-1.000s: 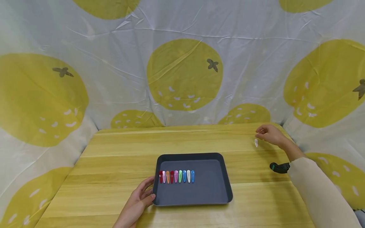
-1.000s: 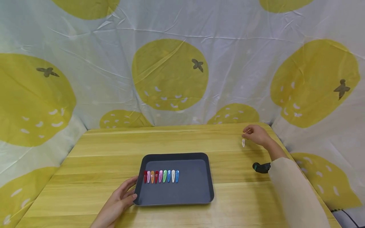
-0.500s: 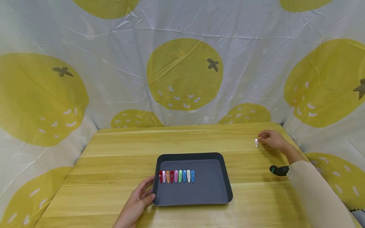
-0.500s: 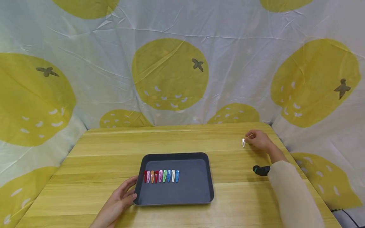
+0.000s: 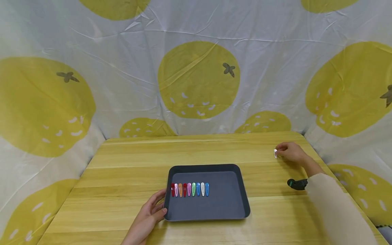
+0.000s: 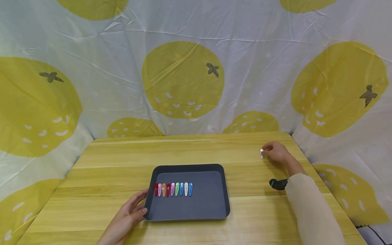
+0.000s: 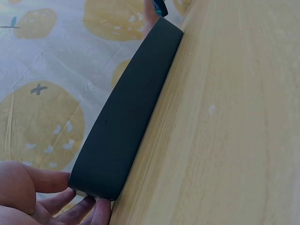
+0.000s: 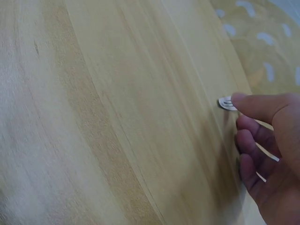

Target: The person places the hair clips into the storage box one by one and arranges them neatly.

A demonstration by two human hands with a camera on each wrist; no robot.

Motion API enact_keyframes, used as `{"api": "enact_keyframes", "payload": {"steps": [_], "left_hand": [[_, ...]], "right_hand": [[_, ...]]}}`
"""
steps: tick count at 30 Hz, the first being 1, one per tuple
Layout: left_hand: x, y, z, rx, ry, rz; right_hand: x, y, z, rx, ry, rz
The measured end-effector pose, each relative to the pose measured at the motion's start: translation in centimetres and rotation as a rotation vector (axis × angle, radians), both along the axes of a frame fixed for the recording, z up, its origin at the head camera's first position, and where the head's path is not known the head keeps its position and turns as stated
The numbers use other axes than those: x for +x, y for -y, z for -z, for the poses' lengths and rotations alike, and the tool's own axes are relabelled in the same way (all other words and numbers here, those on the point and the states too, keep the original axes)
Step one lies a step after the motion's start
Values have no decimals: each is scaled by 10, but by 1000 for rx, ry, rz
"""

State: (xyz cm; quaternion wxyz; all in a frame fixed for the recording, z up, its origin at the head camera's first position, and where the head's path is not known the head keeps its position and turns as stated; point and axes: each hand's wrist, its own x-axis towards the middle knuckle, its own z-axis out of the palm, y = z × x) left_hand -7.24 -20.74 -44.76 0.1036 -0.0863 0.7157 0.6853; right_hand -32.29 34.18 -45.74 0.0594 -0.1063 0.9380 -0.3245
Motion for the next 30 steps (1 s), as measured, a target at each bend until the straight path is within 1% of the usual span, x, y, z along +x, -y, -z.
{"api": "enact_keyframes", "payload": {"steps": [5, 9, 13, 19, 23, 30], "left_hand": [[0, 0, 0, -2, -10, 6], [0, -1, 0, -5, -20, 9], [0, 0, 0, -7, -22, 9], [0, -1, 0, -11, -23, 7], [0, -1, 0, -12, -19, 6], [0, -1, -1, -10, -12, 4]], "right_hand": [[1, 1, 0, 12, 1, 15], [1, 3, -2, 17, 1, 9], [2, 4, -3, 24, -19, 3], [0, 3, -3, 11, -31, -3], [0, 5, -5, -19, -15, -12], [2, 8, -12, -98, 45, -15]]}}
